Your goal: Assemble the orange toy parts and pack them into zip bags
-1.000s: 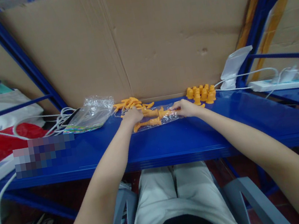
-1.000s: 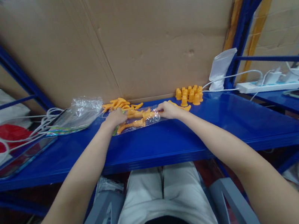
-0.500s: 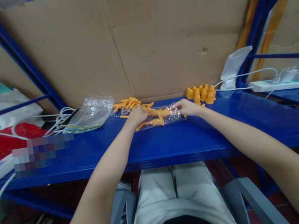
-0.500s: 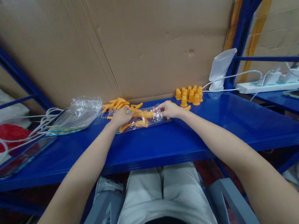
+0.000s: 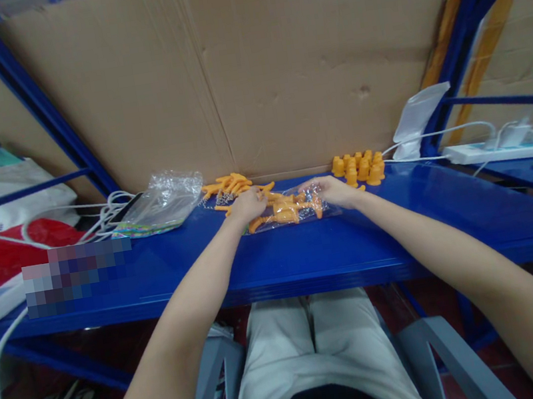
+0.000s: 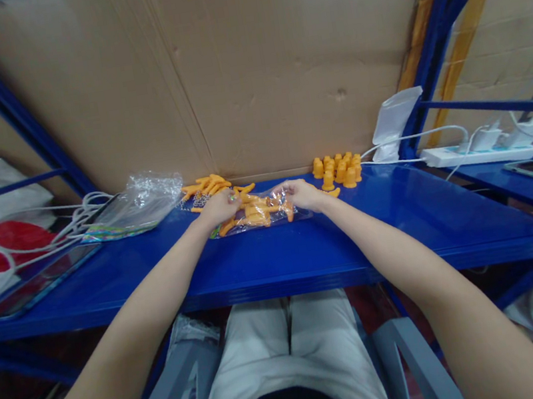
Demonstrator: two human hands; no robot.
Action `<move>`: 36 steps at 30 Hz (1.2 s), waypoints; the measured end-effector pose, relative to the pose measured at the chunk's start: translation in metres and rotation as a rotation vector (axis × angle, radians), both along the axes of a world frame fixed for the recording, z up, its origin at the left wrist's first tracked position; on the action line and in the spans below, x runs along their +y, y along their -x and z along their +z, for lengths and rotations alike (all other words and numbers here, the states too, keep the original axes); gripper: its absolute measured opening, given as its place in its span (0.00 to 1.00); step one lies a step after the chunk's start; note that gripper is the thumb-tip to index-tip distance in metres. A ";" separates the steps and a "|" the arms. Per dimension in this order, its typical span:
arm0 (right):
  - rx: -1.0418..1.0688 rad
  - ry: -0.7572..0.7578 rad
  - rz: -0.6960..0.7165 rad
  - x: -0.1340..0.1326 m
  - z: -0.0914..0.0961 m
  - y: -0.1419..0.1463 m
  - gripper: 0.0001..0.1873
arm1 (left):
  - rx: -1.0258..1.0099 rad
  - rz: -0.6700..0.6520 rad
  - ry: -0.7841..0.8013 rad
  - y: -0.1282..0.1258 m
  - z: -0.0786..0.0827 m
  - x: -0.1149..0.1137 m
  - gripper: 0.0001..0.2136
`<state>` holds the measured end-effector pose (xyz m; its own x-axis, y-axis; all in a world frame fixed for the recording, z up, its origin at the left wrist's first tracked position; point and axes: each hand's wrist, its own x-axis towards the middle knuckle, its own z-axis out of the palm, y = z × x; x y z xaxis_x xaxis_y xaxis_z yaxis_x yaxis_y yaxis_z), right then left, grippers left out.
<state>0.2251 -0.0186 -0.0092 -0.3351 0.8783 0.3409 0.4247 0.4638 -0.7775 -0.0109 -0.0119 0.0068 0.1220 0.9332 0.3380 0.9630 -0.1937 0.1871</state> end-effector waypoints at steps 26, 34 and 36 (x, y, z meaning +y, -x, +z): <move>-0.419 0.117 -0.137 -0.013 0.013 -0.002 0.13 | -0.003 0.040 -0.018 -0.001 0.001 -0.001 0.17; -0.303 0.194 0.020 -0.009 0.007 -0.007 0.08 | -0.061 0.016 -0.027 0.000 0.001 0.001 0.16; -0.299 0.195 0.020 -0.005 0.005 -0.007 0.09 | -0.069 0.018 -0.019 0.000 0.001 0.001 0.16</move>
